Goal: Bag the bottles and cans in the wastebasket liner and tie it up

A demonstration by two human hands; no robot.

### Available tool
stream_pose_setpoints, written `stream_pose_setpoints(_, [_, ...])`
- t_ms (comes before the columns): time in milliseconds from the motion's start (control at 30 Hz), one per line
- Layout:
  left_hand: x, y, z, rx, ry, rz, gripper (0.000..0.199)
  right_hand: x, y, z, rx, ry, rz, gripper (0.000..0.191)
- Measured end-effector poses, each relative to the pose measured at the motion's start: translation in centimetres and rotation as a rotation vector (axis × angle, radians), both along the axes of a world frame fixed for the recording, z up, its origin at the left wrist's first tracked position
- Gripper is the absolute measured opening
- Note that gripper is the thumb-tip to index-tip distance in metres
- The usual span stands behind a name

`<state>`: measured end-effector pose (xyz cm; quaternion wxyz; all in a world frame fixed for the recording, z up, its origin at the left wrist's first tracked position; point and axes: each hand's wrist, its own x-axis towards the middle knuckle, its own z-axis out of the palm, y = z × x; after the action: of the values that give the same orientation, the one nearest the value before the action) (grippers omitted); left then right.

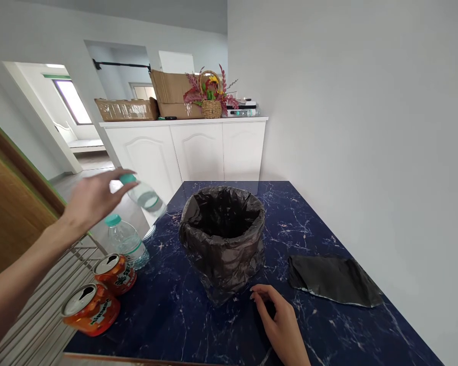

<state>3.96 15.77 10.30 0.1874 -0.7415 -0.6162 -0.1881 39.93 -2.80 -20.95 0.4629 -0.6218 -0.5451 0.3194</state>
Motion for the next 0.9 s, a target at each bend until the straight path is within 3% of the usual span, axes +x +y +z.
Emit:
stream_pose_setpoints(33, [0.6, -1.3, 1.2, 0.106, -0.044, -0.025, 0.058, 0.0, 0.0, 0.0, -0.002, 0.001, 0.000, 0.042])
stream_pose_setpoints(133, [2.8, -4.9, 4.6, 0.457, -0.267, -0.257, 0.047, 0.0, 0.0, 0.1, -0.005, 0.001, -0.003, 0.042])
stream_pose_setpoints(233, [5.2, -7.4, 6.6, 0.490, -0.386, -0.423, 0.045, 0.1, 0.0, 0.3, -0.012, 0.004, -0.002, 0.042])
stream_pose_setpoints(300, [6.8, -8.0, 6.9, 0.423, -0.380, -0.499, 0.043, 0.1, 0.0, 0.4, -0.015, 0.011, 0.005, 0.044])
stream_pose_setpoints(400, [9.3, -7.2, 5.7, 0.183, -0.327, -0.588, 0.033, 0.0, 0.1, 0.6, -0.010, 0.013, 0.007, 0.045])
stream_pose_setpoints(500, [11.4, -5.1, 3.2, -0.129, -0.302, -0.661, 0.027, -0.1, 0.1, 0.6, 0.005, 0.010, 0.001, 0.042])
stream_pose_setpoints(600, [12.7, -2.7, 0.7, -0.313, -0.250, -0.705, 0.027, -0.2, 0.1, 0.7, 0.025, 0.009, -0.004, 0.039])
stream_pose_setpoints(767, [13.4, -0.4, -1.8, -0.461, -0.130, -0.702, 0.029, -0.2, 0.0, 0.7, 0.042, -0.001, -0.008, 0.039])
stream_pose_setpoints(900, [12.9, -0.7, -1.4, -0.458, -0.109, -0.725, 0.024, -0.1, 0.0, 0.5, 0.033, 0.004, 0.000, 0.040])
